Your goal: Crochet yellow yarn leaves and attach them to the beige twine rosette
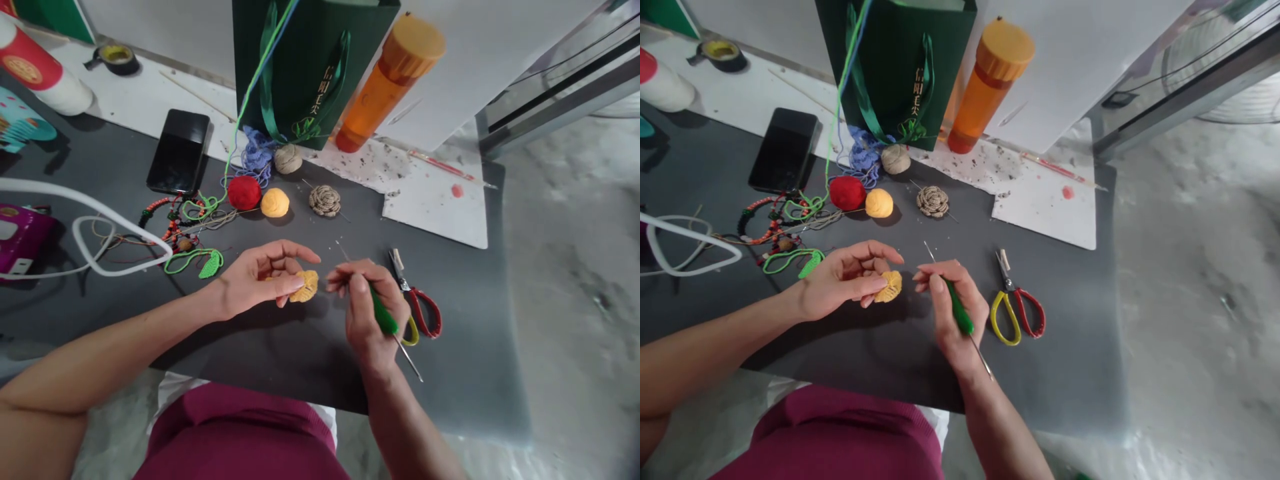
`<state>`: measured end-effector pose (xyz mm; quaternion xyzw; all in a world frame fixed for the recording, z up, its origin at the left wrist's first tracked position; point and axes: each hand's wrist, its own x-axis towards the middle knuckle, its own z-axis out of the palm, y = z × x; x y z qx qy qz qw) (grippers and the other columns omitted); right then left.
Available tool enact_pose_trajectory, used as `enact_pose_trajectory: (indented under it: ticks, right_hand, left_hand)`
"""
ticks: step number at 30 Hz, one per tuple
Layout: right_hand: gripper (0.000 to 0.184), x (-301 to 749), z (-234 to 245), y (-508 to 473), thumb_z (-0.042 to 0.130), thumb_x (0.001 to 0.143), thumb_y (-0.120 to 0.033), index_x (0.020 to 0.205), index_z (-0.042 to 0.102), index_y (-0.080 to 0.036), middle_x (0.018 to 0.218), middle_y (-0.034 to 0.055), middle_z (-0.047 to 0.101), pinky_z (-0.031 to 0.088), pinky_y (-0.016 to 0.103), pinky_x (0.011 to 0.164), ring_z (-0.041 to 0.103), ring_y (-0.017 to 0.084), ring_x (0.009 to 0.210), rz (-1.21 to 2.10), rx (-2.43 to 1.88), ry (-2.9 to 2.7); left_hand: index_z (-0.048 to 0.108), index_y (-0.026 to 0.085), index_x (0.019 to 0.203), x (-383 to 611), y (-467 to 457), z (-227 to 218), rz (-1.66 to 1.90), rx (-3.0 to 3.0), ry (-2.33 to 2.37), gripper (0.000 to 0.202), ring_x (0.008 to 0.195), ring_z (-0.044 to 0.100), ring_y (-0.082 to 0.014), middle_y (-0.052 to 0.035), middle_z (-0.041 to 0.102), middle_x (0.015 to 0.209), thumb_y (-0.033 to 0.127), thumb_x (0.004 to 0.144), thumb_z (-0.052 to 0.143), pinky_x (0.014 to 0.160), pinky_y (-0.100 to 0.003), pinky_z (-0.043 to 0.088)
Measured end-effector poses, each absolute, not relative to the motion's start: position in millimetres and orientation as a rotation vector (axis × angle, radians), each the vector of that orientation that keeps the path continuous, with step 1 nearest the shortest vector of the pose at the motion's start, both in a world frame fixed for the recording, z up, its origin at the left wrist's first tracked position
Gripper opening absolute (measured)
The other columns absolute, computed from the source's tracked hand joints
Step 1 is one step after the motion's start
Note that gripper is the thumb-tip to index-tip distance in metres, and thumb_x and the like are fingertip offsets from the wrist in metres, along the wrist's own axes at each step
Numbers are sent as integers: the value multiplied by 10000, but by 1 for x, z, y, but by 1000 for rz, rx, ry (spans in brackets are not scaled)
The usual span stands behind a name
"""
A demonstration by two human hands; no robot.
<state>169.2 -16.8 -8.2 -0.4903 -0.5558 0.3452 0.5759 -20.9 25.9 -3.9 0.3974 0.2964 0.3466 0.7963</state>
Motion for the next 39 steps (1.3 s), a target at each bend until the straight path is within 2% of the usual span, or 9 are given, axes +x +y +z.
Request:
enact_pose_trajectory:
  ticks: [3, 5, 8, 11, 20, 33, 39]
  right_hand:
    - [229, 174, -4, -22, 547, 1024, -325, 1134, 737, -260, 836, 12, 747, 572, 288, 687, 677, 134, 726, 802, -1036, -1461]
    - [241, 177, -1, -24, 593, 997, -232, 1220, 675, -274, 872, 3, 772, 586, 278, 672, 705, 131, 730, 921, -1012, -1468]
    - [264, 178, 1, -24, 627, 935, -75, 1115, 667, -263, 892, 4, 792, 597, 273, 661, 731, 129, 733, 1012, -916, -1486]
    - [264, 177, -1, -22, 632, 900, -20, 1033, 692, -240, 866, 22, 789, 606, 302, 674, 733, 144, 738, 1000, -838, -1553]
    - [337, 178, -3, -20, 633, 874, 0, 1085, 712, -251, 895, 34, 797, 615, 313, 675, 736, 158, 773, 1005, -798, -1625]
    - [296, 176, 4, -16, 622, 877, -28, 1058, 705, -248, 827, 30, 785, 605, 305, 618, 741, 165, 726, 939, -793, -1720]
    - [246, 181, 3, -16, 634, 869, -72, 1024, 714, -246, 752, 19, 744, 559, 314, 576, 690, 165, 639, 980, -725, -1678]
  left_hand:
    - [676, 164, 1140, -24, 26, -9, 750, 834, 625, 320, 550, 535, -64, 40, 609, 734, 265, 849, 760, 468, -198, 383]
    - [688, 167, 1154, -25, 27, -11, 759, 825, 624, 326, 550, 531, -65, 32, 607, 742, 272, 852, 749, 455, -199, 360]
    - [706, 167, 1132, -24, 29, -11, 784, 790, 629, 320, 537, 502, -62, 33, 583, 729, 272, 833, 748, 436, -199, 329]
    - [721, 171, 1090, -23, 30, -8, 800, 750, 623, 301, 533, 485, -59, 41, 560, 712, 254, 803, 757, 430, -193, 324]
    - [725, 170, 1038, -22, 30, -2, 778, 704, 642, 273, 520, 457, -51, 54, 528, 690, 230, 773, 756, 426, -195, 301]
    - [734, 166, 990, -22, 31, -1, 781, 681, 633, 233, 479, 422, -35, 57, 521, 685, 218, 765, 761, 430, -207, 284]
    - [741, 161, 973, -22, 32, -2, 790, 633, 634, 240, 465, 387, -29, 63, 510, 659, 215, 741, 771, 429, -208, 269]
